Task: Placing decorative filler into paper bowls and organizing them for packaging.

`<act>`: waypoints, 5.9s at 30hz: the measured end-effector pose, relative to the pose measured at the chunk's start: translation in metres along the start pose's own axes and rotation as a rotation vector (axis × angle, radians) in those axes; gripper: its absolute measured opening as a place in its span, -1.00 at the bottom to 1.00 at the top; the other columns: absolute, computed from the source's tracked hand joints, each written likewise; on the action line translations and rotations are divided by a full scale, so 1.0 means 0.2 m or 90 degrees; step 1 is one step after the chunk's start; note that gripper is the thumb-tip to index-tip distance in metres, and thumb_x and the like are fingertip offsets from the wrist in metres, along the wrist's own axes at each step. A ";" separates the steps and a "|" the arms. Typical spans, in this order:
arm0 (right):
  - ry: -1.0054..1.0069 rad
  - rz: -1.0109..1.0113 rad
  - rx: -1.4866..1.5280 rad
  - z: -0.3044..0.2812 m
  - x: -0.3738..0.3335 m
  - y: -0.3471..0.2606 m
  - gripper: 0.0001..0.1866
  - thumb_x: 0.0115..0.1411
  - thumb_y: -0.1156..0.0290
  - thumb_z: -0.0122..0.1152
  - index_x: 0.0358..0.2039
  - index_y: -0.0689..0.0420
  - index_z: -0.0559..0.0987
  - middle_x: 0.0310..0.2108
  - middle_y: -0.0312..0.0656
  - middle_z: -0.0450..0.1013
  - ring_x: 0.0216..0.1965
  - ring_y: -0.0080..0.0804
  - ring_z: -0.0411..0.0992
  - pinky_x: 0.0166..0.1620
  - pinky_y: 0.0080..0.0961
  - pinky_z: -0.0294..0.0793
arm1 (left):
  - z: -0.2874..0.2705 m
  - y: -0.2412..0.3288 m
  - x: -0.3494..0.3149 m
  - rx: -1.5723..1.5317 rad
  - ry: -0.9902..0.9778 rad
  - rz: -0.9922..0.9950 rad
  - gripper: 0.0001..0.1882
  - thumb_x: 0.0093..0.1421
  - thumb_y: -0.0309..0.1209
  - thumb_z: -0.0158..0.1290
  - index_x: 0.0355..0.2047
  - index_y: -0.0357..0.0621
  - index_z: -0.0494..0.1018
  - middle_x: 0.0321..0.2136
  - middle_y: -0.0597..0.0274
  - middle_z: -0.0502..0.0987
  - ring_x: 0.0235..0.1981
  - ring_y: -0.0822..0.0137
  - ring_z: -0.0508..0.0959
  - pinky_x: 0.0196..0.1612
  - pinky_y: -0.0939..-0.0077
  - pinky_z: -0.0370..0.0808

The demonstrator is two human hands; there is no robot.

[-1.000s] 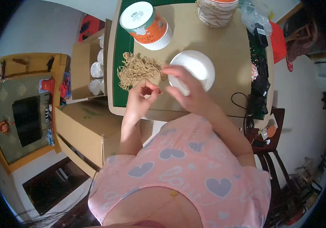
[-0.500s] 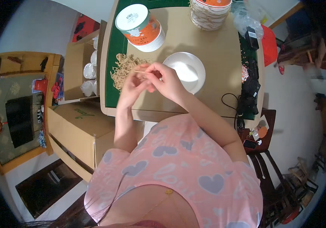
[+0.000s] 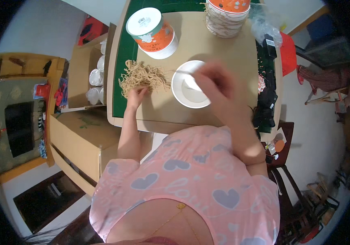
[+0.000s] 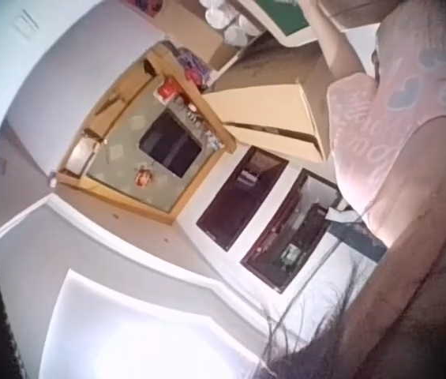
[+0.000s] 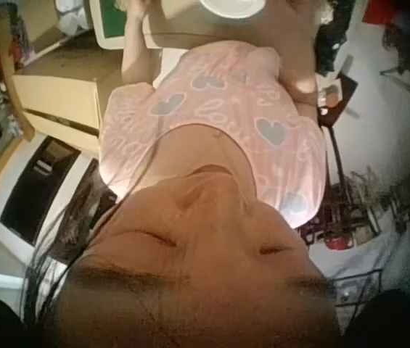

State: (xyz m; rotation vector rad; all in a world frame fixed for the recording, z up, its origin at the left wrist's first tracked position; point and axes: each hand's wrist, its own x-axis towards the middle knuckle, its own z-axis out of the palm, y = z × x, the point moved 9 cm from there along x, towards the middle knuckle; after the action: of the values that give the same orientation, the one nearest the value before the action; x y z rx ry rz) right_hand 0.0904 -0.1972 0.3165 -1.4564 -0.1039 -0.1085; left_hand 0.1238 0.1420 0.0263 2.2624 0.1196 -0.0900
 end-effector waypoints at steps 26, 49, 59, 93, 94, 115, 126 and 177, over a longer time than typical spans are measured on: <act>-0.124 0.056 -0.433 -0.05 -0.29 0.43 -0.90 0.11 0.39 0.12 -0.36 0.11 0.48 -0.62 -0.13 0.41 -0.60 -0.27 0.42 -0.50 -0.41 0.36 | 0.53 1.15 -0.50 -0.658 -0.538 -0.250 -0.68 0.29 -0.26 -0.12 -0.59 -0.09 0.27 -0.74 0.51 0.15 -0.74 0.63 0.07 -0.68 0.71 -0.05; 0.032 0.200 -0.212 -0.27 -0.37 0.77 -0.92 0.03 0.47 0.25 -0.41 0.13 0.56 -0.74 -0.59 0.04 -0.67 -0.83 -0.04 -0.60 -0.74 -0.13 | 0.53 1.20 -0.40 -0.349 -0.305 0.128 -0.95 0.12 -0.49 0.09 -0.42 -0.20 0.52 -0.55 0.36 0.51 -0.58 0.65 0.35 -0.55 0.79 0.25; 0.062 0.169 -0.296 -0.27 -0.37 0.70 -0.93 0.05 0.46 0.23 -0.43 0.14 0.57 -0.73 -0.58 0.06 -0.67 -0.82 -0.02 -0.60 -0.73 -0.11 | 0.62 1.16 -0.43 -0.460 -0.460 -0.126 -0.74 0.26 -0.30 -0.07 -0.49 -0.20 0.43 -0.63 0.43 0.38 -0.64 0.66 0.27 -0.60 0.78 0.19; 0.001 0.227 -0.174 -0.28 -0.39 0.81 -0.91 0.03 0.43 0.28 -0.45 0.15 0.60 -0.73 -0.58 0.17 -0.64 -0.82 0.05 -0.58 -0.75 -0.06 | 0.61 1.12 -0.40 -0.476 -0.466 -0.075 -0.97 0.11 -0.52 0.09 -0.45 -0.20 0.48 -0.57 0.36 0.48 -0.63 0.68 0.31 -0.62 0.81 0.17; 0.008 0.244 -0.154 -0.27 -0.39 0.81 -0.91 0.03 0.43 0.27 -0.45 0.15 0.60 -0.72 -0.58 0.19 -0.64 -0.82 0.06 -0.57 -0.76 -0.05 | 0.61 1.12 -0.40 -0.476 -0.466 -0.076 -0.97 0.11 -0.52 0.09 -0.45 -0.20 0.48 -0.57 0.36 0.48 -0.63 0.68 0.31 -0.62 0.81 0.17; 0.182 0.085 -0.092 -0.27 -0.27 0.95 -0.92 0.07 0.53 0.17 -0.39 0.23 0.51 -0.19 -0.21 0.43 -0.20 -0.53 0.42 -0.23 -0.60 0.47 | 0.54 1.07 -0.20 -0.200 -0.225 0.080 -0.77 0.04 -0.72 -0.03 -0.28 -0.29 0.49 -0.46 0.25 0.55 -0.42 0.56 0.48 -0.33 0.63 0.43; 0.231 0.039 -0.124 -0.26 -0.22 0.94 -0.94 0.04 0.54 0.17 -0.43 0.22 0.53 -0.24 -0.21 0.45 -0.25 -0.50 0.43 -0.27 -0.58 0.47 | 0.53 1.14 -0.24 -0.263 -0.268 0.056 -0.53 0.02 -0.73 -0.01 -0.02 -0.17 0.41 -0.38 0.33 0.49 -0.46 0.60 0.40 -0.38 0.70 0.39; 0.042 0.027 -0.437 -0.24 -0.24 0.85 -0.60 0.06 0.56 0.13 -0.06 -0.02 0.40 -0.48 -0.23 0.44 -0.50 -0.37 0.45 -0.39 -0.48 0.45 | 0.81 1.00 -0.21 -0.333 -0.260 -0.004 -0.44 0.03 -0.62 0.06 0.05 -0.27 0.13 -0.42 0.16 0.47 -0.36 0.41 0.50 -0.28 0.59 0.44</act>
State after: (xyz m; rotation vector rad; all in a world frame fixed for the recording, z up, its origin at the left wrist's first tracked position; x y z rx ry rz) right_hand 0.0671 -0.2251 0.1376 -2.1357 0.0247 -0.1667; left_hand 0.1016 -0.1117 0.0796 1.6841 -0.0631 -0.4659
